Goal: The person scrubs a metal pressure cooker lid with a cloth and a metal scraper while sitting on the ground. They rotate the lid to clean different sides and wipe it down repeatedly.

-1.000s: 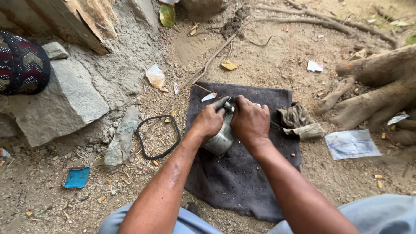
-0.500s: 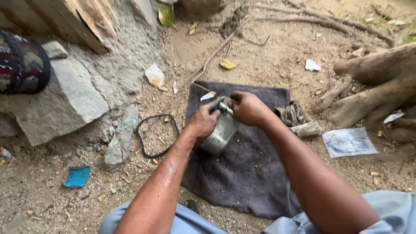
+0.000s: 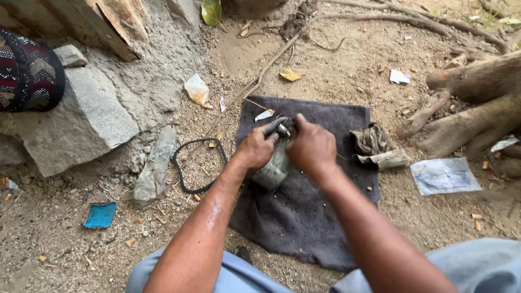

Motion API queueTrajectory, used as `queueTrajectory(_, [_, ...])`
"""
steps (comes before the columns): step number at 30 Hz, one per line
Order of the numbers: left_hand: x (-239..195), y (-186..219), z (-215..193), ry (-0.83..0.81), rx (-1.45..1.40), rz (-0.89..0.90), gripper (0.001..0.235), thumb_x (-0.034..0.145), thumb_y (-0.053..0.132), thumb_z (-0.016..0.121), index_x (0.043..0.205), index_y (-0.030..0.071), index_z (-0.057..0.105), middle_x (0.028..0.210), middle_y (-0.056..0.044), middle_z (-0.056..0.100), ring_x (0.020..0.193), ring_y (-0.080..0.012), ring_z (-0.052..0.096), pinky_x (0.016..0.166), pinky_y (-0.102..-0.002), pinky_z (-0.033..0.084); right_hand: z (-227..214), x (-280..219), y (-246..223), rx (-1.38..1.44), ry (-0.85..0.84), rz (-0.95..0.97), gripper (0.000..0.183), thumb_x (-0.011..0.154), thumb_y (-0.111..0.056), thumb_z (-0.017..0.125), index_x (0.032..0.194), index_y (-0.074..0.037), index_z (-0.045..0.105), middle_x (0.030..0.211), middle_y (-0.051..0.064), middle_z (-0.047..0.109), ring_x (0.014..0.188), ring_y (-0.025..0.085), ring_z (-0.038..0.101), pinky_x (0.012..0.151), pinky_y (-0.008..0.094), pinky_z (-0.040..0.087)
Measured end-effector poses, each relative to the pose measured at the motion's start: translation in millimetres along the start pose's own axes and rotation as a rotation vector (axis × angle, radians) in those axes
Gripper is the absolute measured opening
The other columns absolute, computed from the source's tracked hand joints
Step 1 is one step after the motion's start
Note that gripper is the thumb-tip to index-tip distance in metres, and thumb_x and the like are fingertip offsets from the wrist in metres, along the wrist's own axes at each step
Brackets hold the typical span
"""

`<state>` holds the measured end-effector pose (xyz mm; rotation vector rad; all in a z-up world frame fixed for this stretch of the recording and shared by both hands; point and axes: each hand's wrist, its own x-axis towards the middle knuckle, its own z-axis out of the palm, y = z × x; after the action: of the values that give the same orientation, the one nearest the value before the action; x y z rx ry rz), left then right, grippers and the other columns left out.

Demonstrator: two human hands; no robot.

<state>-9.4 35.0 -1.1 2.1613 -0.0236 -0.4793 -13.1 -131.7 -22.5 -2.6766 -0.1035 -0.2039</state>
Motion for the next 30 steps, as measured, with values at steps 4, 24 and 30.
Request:
queueTrajectory(4, [-5,8,-3,0.030,0.031,0.043,0.045,0.101,0.029,0.054,0.145,0.038,0.056,0.137,-0.011,0.068,0.122,-0.0268,0.066,0.105,-0.040,0.051,-23,38,28,0.533,-0.439,0.135,0.034,0.104,-0.030,0.064,0.127,-0.006,0.072,0.102,0.016,0.074,0.095,0.040,0.069,0.070,0.042,0.054])
queueTrajectory(24, [-7,8,1,-0.006,-0.049,-0.002,0.046,0.102,0.031,0.048,0.147,0.036,0.053,0.142,-0.005,0.064,0.127,-0.0245,0.062,0.108,-0.044,0.049,-76,12,-10,0.124,-0.490,0.034,0.042,0.106,-0.041,0.048,0.129,-0.012,0.068,0.115,0.015,0.075,0.105,0.029,0.072,0.097,0.045,0.053])
queueTrajectory(30, [-15,17,-4,-0.005,-0.021,-0.071,0.047,0.103,0.031,0.048,0.149,0.039,0.051,0.143,-0.007,0.061,0.128,-0.0253,0.061,0.109,-0.044,0.049,-81,22,-5,0.269,-0.588,0.197,0.044,0.097,-0.046,0.060,0.121,-0.011,0.075,0.115,0.012,0.078,0.102,0.025,0.072,0.091,0.043,0.054])
